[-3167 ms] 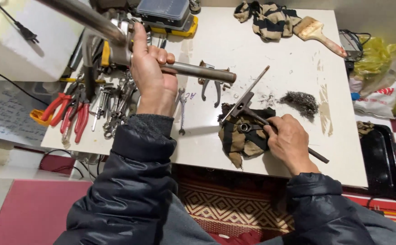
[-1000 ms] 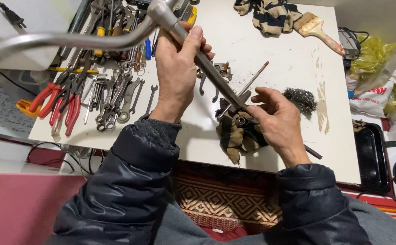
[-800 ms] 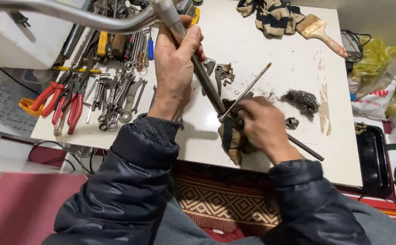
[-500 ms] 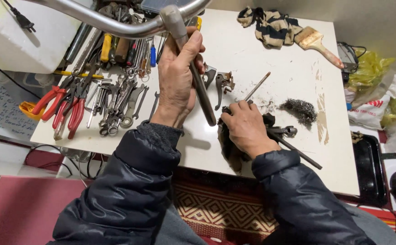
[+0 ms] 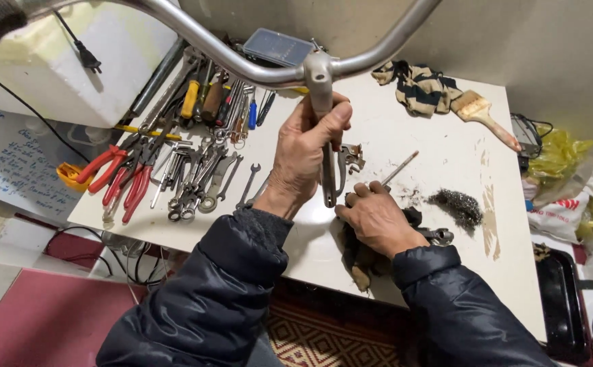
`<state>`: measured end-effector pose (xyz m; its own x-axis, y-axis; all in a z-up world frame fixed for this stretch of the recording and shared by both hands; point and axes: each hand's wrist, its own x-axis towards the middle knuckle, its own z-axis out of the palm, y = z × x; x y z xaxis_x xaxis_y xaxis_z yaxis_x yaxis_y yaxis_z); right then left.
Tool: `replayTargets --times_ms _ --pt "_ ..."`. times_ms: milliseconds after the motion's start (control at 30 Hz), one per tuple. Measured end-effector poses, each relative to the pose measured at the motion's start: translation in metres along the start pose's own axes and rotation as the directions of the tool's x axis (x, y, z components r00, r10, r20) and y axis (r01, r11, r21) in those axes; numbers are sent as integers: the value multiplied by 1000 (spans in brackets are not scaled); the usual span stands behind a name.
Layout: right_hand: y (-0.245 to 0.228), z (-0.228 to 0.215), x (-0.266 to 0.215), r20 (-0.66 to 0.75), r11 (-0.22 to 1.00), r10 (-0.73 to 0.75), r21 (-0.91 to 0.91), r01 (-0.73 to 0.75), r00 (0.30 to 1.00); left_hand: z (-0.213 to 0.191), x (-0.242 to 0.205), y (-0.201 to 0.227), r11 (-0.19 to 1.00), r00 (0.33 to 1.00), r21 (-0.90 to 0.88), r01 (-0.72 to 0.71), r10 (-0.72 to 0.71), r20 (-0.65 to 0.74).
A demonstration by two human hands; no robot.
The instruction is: Disassembling a bicycle handlebar assembly by using a hammer and rod to knock out a stuck stem.
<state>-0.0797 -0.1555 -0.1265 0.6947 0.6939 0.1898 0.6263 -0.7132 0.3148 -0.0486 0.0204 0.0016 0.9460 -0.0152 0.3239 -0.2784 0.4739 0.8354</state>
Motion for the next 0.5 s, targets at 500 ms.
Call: replayTargets --times_ms 500 --pt "24 -17 -13 -153 983 -166 -100 152 974 21 -5 7 989 998 -140 36 -43 -47"
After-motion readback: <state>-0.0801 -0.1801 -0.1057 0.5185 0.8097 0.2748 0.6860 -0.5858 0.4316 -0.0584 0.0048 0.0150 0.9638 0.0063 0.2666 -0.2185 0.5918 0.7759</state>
